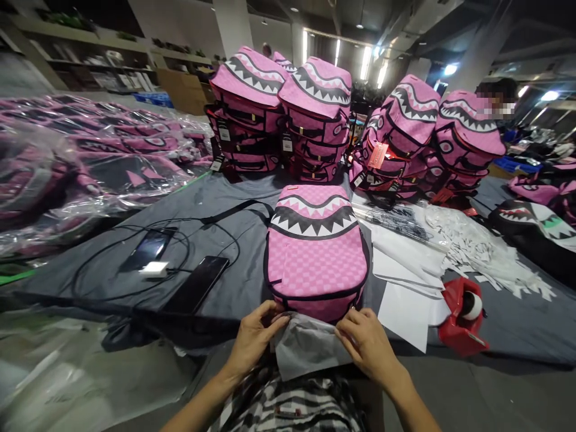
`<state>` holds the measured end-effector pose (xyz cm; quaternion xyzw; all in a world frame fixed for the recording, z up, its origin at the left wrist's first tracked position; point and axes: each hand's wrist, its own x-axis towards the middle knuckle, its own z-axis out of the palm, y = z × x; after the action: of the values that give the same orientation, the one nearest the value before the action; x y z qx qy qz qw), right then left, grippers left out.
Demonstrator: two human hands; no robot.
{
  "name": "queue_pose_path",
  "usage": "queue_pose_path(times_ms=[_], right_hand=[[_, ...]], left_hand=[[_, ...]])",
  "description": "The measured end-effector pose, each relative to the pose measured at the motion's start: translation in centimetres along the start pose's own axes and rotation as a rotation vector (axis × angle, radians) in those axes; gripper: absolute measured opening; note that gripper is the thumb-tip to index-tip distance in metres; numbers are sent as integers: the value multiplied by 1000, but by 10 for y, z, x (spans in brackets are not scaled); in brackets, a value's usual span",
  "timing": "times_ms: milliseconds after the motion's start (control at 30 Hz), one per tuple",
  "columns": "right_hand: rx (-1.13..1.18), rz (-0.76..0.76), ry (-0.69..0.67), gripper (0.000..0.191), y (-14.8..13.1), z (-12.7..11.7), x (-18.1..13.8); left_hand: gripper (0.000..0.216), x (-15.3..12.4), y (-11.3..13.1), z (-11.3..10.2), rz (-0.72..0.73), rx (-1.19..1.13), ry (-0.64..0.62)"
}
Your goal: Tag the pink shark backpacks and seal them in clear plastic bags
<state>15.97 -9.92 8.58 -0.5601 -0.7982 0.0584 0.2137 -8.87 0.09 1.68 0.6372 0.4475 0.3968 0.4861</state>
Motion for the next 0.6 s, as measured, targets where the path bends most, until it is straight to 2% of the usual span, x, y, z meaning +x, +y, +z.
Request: queue_pose_path(times_ms=[67, 167, 267, 333, 467, 600], right_hand=[[7, 37, -83, 16, -5, -7, -5], [56, 74, -126, 16, -10, -9, -12], [138, 129, -94, 14, -13, -4, -15], [169, 138, -36, 14, -12, 1, -15], [158, 50, 83, 16, -4, 10, -17], [131, 17, 193, 13, 8, 20, -19]], left_hand=[[24, 4, 4, -7, 14, -5, -71], [23, 4, 9, -17, -2, -77, -188], [28, 0, 8, -20, -52, -224, -267], [29, -5, 4, -19, -30, -241, -267], [26, -9, -3, -12, 74, -108, -150], [29, -4, -5, -2, 46, -74, 108]])
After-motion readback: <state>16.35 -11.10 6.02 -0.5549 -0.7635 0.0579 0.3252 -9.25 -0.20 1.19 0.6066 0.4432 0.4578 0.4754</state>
